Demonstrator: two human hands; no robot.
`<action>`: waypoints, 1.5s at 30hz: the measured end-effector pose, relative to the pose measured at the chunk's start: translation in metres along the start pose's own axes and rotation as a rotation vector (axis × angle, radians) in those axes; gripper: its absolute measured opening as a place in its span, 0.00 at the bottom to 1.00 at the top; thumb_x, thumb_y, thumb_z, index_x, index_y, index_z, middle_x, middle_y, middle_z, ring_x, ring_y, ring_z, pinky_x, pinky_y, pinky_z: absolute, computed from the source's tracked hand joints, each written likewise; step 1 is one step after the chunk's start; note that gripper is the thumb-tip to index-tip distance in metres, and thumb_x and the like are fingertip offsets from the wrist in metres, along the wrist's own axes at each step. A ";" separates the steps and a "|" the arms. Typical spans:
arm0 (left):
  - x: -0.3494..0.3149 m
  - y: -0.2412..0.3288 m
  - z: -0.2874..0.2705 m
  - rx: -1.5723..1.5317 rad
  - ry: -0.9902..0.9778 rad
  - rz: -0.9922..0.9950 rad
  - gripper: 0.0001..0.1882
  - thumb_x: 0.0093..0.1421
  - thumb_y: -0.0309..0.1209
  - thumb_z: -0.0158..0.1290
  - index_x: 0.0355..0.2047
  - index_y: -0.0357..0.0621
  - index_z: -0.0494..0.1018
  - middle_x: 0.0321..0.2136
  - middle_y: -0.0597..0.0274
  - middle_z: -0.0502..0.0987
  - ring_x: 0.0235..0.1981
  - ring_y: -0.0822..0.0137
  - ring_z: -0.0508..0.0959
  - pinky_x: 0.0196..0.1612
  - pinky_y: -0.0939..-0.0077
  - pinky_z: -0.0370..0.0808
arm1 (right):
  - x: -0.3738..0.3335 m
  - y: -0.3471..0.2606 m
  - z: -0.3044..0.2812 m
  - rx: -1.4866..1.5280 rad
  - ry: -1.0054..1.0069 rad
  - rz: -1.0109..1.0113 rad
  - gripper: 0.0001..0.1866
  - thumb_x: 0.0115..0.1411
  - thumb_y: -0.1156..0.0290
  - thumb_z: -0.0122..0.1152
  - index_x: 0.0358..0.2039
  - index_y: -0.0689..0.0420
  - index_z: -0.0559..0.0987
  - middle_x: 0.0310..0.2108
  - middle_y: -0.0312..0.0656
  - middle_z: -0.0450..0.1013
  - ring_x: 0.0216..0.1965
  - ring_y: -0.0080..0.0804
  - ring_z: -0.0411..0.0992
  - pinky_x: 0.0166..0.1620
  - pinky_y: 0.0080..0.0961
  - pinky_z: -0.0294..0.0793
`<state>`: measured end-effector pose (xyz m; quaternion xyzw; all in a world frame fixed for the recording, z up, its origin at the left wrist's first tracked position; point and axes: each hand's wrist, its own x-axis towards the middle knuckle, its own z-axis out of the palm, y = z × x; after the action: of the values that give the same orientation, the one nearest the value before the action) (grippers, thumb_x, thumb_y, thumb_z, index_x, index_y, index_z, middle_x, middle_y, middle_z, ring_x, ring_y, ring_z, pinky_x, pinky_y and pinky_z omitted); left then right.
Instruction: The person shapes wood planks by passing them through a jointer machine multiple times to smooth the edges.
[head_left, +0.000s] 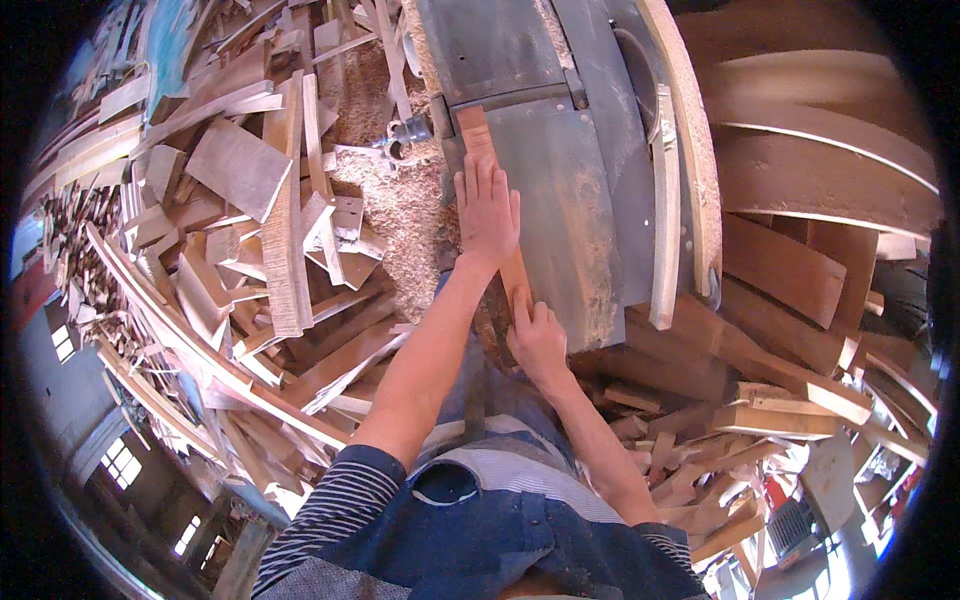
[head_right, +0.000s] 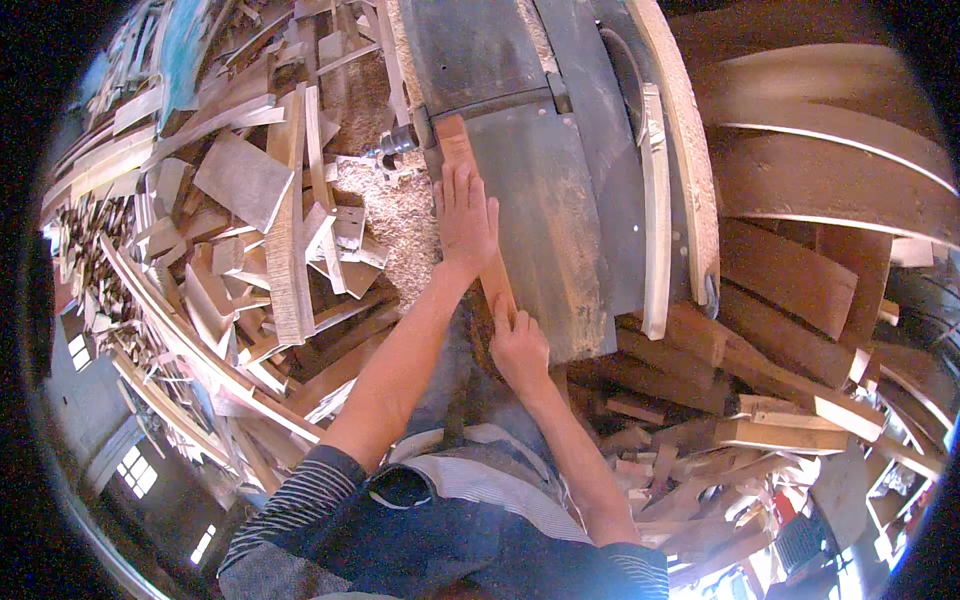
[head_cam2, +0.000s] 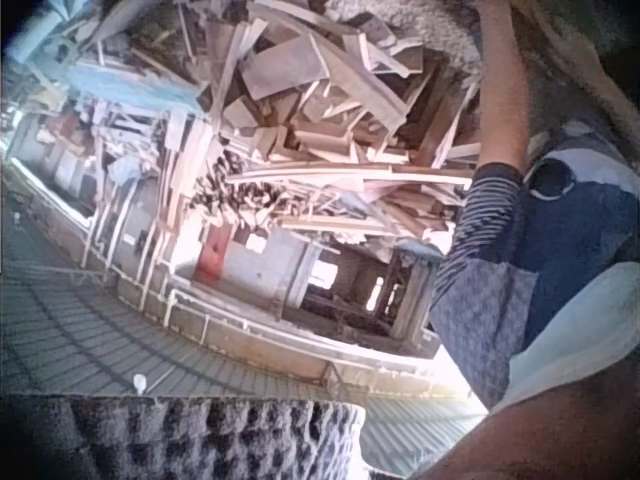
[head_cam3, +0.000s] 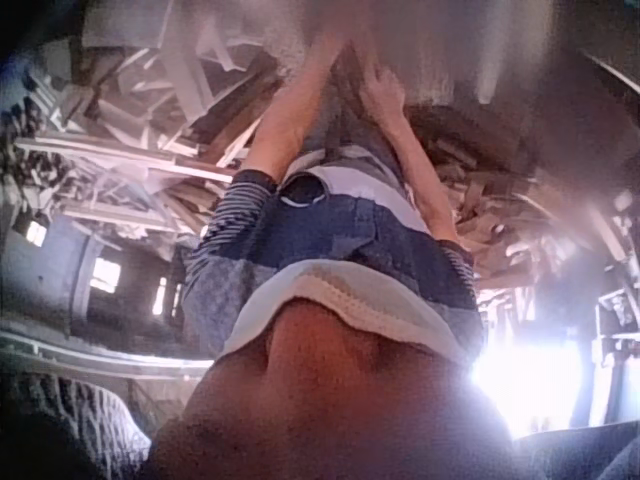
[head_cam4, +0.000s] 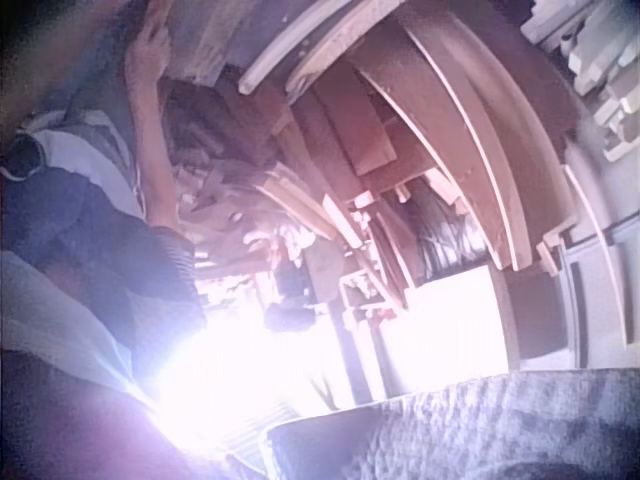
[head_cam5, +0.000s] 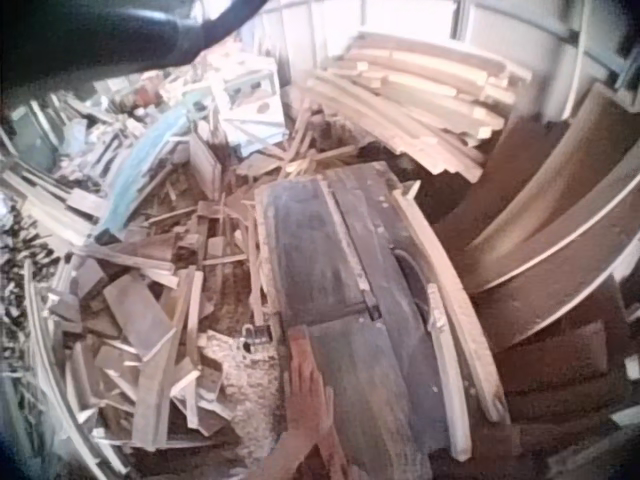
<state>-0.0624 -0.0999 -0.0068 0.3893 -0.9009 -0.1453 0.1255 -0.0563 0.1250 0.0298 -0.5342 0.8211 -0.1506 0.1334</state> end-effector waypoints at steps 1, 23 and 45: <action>0.009 -0.004 0.001 0.005 0.013 0.002 0.22 0.68 0.36 0.53 0.56 0.34 0.67 0.68 0.44 0.59 0.74 0.37 0.52 0.73 0.37 0.52 | 0.011 0.000 0.001 -0.004 0.008 -0.016 0.36 0.49 0.74 0.63 0.63 0.59 0.75 0.29 0.43 0.67 0.27 0.40 0.73 0.27 0.35 0.79; 0.127 -0.053 0.015 -0.050 0.129 0.088 0.25 0.69 0.35 0.50 0.60 0.29 0.67 0.67 0.37 0.61 0.73 0.33 0.54 0.72 0.40 0.55 | 0.138 -0.004 -0.010 0.006 -0.054 -0.009 0.39 0.49 0.72 0.67 0.65 0.61 0.71 0.33 0.46 0.69 0.30 0.43 0.75 0.29 0.38 0.80; 0.262 -0.109 0.038 0.088 0.339 0.190 0.26 0.62 0.33 0.54 0.56 0.28 0.70 0.63 0.35 0.64 0.70 0.36 0.58 0.68 0.45 0.61 | 0.275 -0.003 -0.005 0.060 -0.002 -0.040 0.39 0.53 0.75 0.61 0.68 0.57 0.64 0.35 0.51 0.69 0.28 0.53 0.77 0.29 0.48 0.80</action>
<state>-0.1777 -0.3580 -0.0519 0.3266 -0.9050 -0.0256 0.2715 -0.1643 -0.1276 0.0192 -0.5466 0.8051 -0.1771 0.1471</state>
